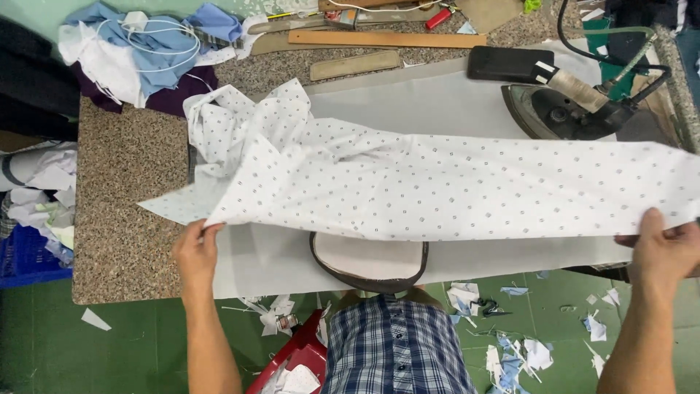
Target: The person irons a white patterned garment on a table using a steam iron and a small wooden pressing block. They repeatedly smooth the fabric, press seams, and adjust the garment's position to iron different sections.
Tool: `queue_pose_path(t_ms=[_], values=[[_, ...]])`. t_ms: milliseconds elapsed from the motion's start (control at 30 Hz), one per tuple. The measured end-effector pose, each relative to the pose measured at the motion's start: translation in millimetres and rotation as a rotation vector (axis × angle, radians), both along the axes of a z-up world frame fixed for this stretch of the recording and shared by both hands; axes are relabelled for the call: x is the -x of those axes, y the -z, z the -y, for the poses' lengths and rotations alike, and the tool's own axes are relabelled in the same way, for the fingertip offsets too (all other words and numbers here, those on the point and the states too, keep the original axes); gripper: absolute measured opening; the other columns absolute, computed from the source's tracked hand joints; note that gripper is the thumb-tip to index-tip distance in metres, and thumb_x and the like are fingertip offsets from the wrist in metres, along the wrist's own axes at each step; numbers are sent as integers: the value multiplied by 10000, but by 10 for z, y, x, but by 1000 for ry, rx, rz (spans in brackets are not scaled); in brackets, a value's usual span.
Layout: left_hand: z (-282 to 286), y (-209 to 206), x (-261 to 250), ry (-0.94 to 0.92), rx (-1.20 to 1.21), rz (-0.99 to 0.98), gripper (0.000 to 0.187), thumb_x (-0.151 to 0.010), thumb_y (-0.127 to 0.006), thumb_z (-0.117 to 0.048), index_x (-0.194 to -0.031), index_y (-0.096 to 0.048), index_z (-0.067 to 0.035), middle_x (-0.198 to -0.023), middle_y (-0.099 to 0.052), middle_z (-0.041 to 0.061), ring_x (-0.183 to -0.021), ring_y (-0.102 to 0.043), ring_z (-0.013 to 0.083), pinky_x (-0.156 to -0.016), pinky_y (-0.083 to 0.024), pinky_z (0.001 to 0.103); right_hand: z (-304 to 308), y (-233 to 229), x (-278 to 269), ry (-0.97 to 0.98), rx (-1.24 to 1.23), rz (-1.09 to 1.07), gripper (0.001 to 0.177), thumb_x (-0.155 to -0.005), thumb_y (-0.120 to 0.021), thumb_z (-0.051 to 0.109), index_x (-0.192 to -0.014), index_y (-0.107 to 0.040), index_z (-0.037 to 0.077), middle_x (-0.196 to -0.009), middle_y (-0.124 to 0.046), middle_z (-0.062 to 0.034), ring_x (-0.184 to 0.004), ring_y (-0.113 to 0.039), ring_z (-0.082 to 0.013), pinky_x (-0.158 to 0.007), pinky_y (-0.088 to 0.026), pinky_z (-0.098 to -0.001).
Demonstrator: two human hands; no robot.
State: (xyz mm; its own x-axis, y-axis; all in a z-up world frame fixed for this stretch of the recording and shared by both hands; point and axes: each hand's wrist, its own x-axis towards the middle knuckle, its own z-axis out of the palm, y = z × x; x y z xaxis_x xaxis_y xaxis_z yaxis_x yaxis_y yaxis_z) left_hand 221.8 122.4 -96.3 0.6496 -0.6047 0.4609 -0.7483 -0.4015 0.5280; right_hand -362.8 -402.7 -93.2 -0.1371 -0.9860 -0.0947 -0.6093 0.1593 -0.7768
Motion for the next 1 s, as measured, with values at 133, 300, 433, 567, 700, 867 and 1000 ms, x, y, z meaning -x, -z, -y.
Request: queue_pose_path(t_ms=[133,300,433,567,700,867,1000], values=[[74,452,290,-85,-310,-315,173,-997,-629,-68,-1148,-712,-51,-1092,-740,92,-933,-685,251,-824,-553,380,16,654,56,-92,-28,-21,201,-1122,-600,129,-1015,-571,-38,-847,-682,-172,-643,-716,-268,-533,-597,-363],[436,-44,780,-127,-676,-323,749,-952,-636,-191,-1601,-266,-152,-1488,-434,227,-998,-640,474,-806,-529,591,79,876,-103,-35,-175,-135,391,-1102,-573,237,-790,-392,87,-718,-520,-72,-605,-635,-242,-540,-517,-380],[777,-98,1447,-76,-732,106,732,-891,-678,-425,-1466,-402,-65,-1523,-406,216,-1004,-671,294,-806,-594,418,74,651,-208,56,-221,35,273,-1054,-610,235,-886,-454,87,-782,-587,-66,-566,-672,-237,-532,-533,-355],[1188,466,1974,384,-259,303,523,-924,-765,-290,-1346,-581,-43,-1407,-581,185,-1323,-540,313,-1173,-440,434,224,524,-161,88,-128,366,490,-1132,-707,129,-864,-299,168,-590,-303,28,-514,-624,-202,-530,-615,-362],[1531,650,2068,385,-144,357,491,-894,-814,-294,-1249,-644,-1,-1327,-628,214,-1270,-603,343,-1105,-500,458,390,363,-126,-12,6,359,306,-1198,-677,154,-1040,-427,75,-625,-504,-115,-523,-651,-224,-554,-672,-373],[1740,722,2027,343,51,496,169,-820,-832,49,-961,-739,59,-1049,-740,237,-1009,-735,354,-907,-641,415,450,151,-211,-59,128,289,478,-1238,-679,113,-907,-334,119,-621,-410,-90,-596,-694,-253,-543,-632,-427],[1661,589,2036,388,31,505,224,-831,-816,63,-1041,-738,71,-1081,-739,241,-1045,-727,351,-928,-633,410,441,162,-139,-58,159,199,568,-1258,-670,90,-847,-280,127,-646,-311,-61,-632,-692,-312,-452,-515,-450]])
